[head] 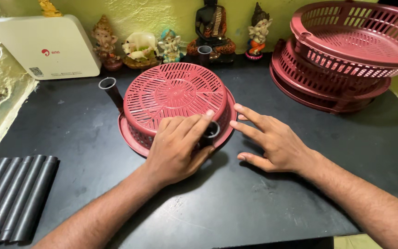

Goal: The person separates stacked red plastic baskets and inserts a black cylindrical rod into one of the side holes of a basket. The person handles the baskets and rod by hand on a dark tabletop.

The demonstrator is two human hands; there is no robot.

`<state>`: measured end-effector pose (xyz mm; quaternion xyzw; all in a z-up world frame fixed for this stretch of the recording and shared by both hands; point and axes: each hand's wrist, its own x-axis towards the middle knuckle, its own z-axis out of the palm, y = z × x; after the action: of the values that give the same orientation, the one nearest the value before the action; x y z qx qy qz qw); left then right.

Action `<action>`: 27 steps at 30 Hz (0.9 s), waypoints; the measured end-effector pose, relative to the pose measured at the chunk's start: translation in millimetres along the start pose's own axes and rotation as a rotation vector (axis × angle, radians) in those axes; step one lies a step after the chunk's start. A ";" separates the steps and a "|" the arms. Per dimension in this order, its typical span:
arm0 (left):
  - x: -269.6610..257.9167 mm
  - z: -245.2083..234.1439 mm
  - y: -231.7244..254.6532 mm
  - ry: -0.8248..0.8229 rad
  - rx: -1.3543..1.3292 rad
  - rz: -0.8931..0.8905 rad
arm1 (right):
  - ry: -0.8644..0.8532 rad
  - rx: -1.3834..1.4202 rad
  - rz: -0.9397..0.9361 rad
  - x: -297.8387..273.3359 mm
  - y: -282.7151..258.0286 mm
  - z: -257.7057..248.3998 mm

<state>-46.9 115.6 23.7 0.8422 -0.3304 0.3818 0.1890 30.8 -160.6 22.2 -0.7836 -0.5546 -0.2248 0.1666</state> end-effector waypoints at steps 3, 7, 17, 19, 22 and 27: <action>0.9 2.4 2.9 0.007 0.049 0.005 | -0.017 0.017 -0.018 0.9 -1.4 0.7; 1.0 2.0 1.3 0.022 -0.027 0.040 | -0.036 0.029 -0.019 1.8 -1.4 1.1; -1.4 -2.4 8.1 0.097 -0.092 0.100 | 0.010 0.013 0.061 -4.2 8.9 1.1; -1.6 -4.8 11.0 0.156 -0.111 0.128 | 0.080 0.074 0.131 -8.3 16.6 3.0; -2.9 -7.4 14.8 0.226 -0.138 0.205 | 0.173 0.129 0.259 -14.3 31.9 7.8; -8.9 -6.2 23.8 0.253 -0.128 0.360 | 0.297 0.112 0.337 -17.1 53.5 12.4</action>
<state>-71.2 105.9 22.4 0.7013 -0.4726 0.4904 0.2106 78.5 -185.5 1.9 -0.8130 -0.3968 -0.2756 0.3249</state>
